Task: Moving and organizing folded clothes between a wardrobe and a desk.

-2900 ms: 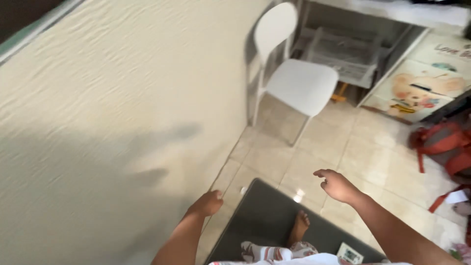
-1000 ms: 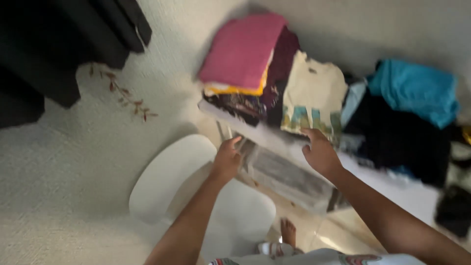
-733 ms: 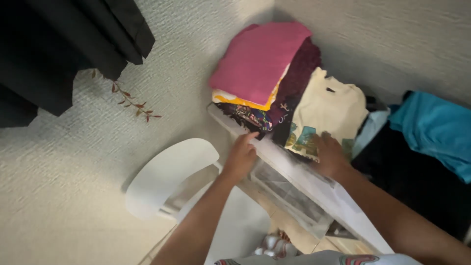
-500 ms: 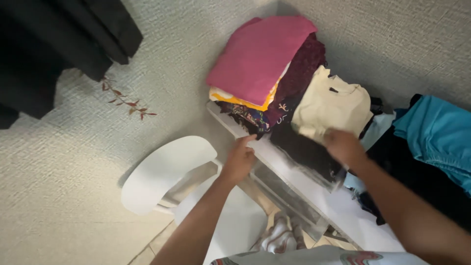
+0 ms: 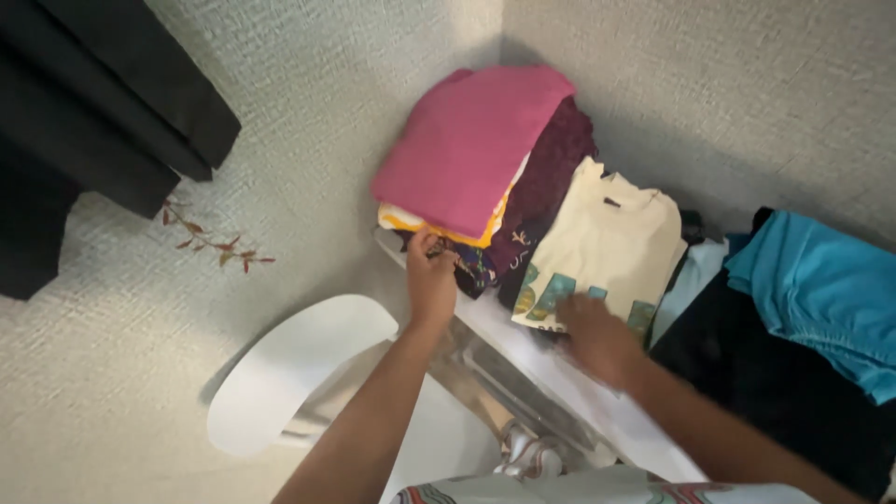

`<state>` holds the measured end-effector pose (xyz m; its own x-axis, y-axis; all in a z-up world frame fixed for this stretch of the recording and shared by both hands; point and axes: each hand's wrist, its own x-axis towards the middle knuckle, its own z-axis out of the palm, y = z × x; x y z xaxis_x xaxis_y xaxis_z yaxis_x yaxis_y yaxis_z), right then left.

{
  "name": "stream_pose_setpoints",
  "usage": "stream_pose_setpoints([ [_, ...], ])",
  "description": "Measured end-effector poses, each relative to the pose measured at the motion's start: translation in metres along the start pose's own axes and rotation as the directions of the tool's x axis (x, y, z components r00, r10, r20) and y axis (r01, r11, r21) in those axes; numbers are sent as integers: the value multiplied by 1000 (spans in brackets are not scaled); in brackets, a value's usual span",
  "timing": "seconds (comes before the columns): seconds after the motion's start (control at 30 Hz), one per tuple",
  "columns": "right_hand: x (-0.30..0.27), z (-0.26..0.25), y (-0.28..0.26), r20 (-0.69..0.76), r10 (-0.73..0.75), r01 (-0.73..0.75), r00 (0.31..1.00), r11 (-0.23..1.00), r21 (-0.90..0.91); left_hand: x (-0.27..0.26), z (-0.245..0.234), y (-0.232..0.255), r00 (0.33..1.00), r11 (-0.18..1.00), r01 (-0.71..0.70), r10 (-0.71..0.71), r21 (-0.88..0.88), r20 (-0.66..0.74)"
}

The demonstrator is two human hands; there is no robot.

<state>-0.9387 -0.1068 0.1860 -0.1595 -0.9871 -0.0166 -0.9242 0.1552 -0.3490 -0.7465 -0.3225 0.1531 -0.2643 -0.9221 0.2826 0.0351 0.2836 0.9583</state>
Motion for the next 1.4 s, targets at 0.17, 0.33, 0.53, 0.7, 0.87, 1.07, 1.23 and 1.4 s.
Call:
stream_pose_setpoints([
  [0.17,-3,-8,-21,102,78,-67,992,992,-110,31,8,6,898,839,396,-439,-373,-34],
  [0.33,10,-9,-3,142,164,-164,976,986,-14,54,7,-2,796,658,478,-604,-581,-29],
  [0.53,32,-15,24,205,140,-171,969,975,145,82,-3,-8,759,606,568,-647,-556,70],
  [0.7,61,-61,-15,126,290,-313,949,916,250,71,-2,42,802,719,553,-596,-421,36],
  [0.87,104,-100,-64,-514,-110,285,851,918,276,67,-1,40,959,951,280,-284,-131,-18],
  [1.07,161,-93,-83,-407,-239,369,882,887,277,75,-4,41,984,941,124,-74,-315,164],
  [1.23,186,-93,-87,-371,-238,327,898,924,198,80,-4,69,964,923,237,-186,-303,189],
  [1.4,217,-118,-68,-372,-143,283,917,891,354,83,-8,41,890,812,451,-441,-371,116],
])
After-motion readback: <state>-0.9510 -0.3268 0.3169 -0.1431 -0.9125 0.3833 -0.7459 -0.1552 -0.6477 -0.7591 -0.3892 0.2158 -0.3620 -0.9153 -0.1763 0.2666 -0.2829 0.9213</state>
